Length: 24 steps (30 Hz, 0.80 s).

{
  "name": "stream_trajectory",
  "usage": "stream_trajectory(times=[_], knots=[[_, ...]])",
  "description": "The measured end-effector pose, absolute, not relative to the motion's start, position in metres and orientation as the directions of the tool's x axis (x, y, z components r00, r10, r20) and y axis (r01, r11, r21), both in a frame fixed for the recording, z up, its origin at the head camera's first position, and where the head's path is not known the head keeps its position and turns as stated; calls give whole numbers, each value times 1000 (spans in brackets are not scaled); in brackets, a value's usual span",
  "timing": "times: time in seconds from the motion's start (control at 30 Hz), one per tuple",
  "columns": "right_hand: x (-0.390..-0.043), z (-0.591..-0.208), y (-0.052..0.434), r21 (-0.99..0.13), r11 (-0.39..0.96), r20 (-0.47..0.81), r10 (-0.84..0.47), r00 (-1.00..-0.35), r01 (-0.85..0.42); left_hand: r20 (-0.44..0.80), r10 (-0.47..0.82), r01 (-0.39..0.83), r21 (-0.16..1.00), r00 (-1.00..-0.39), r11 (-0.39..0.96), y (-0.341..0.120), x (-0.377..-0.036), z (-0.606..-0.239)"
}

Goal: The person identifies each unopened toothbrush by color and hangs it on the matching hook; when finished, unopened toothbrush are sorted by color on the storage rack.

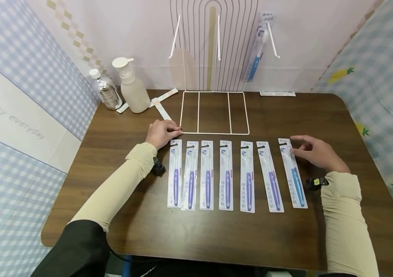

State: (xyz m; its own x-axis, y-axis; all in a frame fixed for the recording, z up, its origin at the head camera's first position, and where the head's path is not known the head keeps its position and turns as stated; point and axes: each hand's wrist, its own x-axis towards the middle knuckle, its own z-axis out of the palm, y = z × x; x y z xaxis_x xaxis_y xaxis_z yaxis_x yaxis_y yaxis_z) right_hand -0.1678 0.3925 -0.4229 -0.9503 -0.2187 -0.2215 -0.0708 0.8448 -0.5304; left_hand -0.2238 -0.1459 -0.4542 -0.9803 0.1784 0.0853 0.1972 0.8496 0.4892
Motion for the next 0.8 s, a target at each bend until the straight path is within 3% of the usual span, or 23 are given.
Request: stream_trajectory(times=[0.5,0.67,0.8], knots=[[-156,-443,393,-543,838,-187,-178,-966,-49,89,169,191,500,-981,845,-146,-225,-454],[-150,-428,384,-579,809,-7,-130,-991,-102,87,173,193,510,-981,838,-146,-225,-454],[-151,-394,361,-585,787,196,-97,-976,-196,85,173,192,515,-981,835,-147,-223,-454]])
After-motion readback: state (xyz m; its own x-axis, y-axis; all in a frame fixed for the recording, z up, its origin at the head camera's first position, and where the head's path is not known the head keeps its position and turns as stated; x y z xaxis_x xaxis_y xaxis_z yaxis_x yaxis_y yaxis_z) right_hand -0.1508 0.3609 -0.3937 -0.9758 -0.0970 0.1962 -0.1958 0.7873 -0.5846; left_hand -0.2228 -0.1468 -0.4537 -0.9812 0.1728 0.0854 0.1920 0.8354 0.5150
